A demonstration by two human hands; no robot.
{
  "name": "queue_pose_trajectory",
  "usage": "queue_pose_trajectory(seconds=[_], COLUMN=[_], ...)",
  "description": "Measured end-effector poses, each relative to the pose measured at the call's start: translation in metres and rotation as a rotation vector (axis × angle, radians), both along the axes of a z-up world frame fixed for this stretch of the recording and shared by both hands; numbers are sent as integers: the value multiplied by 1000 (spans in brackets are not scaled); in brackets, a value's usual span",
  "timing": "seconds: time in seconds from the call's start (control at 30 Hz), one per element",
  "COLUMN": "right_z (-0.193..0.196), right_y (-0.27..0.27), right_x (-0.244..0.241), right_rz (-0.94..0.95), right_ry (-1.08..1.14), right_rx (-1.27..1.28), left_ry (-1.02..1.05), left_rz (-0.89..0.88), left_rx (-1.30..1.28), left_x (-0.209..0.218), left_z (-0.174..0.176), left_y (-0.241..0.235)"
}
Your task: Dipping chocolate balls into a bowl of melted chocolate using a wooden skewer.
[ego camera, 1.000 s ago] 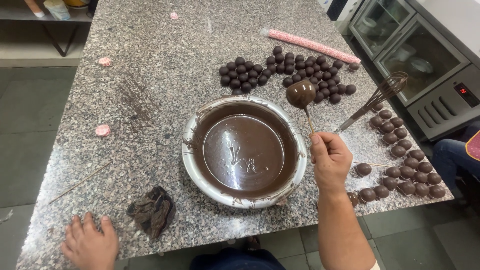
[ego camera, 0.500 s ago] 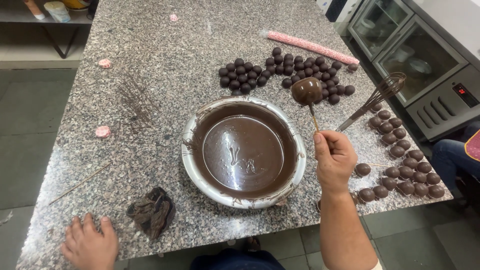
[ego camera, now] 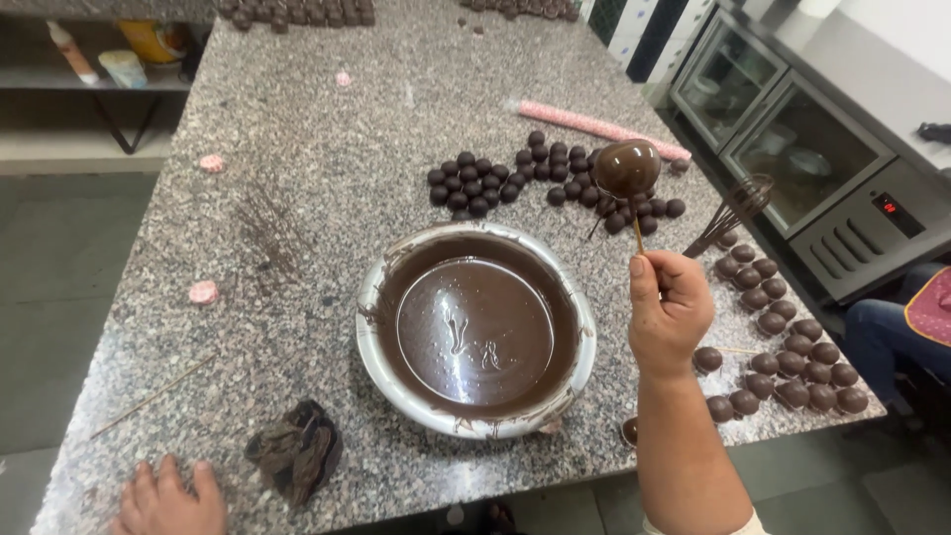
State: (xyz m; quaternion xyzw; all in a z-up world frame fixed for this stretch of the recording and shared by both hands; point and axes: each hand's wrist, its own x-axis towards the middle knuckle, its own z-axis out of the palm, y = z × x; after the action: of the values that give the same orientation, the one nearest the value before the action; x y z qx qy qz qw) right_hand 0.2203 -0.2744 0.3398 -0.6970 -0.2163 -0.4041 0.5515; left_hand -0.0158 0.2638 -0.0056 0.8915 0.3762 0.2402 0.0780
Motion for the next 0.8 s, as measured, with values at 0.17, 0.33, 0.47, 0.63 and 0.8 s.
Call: queue_pose_trajectory(seconds=[0.17, 0.33, 0.47, 0.63, 0.8], right_z=[18, 25, 30, 36, 36], right_y=[5, 7, 8, 7, 4], right_x=[7, 10, 9, 9, 9], right_rz=[45, 13, 7, -2, 44], right_ry=[-25, -38, -65, -86, -86], right_rx=[21, -11, -30, -55, -27], left_ry=[-65, -69, -19, -1, 87], left_rz=[5, 8, 23, 29, 39], left_rx=[81, 81, 88, 85, 62], left_x=[5, 7, 9, 9, 11], left_z=[-39, -45, -47, -48, -43], left_y=[18, 22, 26, 26, 29])
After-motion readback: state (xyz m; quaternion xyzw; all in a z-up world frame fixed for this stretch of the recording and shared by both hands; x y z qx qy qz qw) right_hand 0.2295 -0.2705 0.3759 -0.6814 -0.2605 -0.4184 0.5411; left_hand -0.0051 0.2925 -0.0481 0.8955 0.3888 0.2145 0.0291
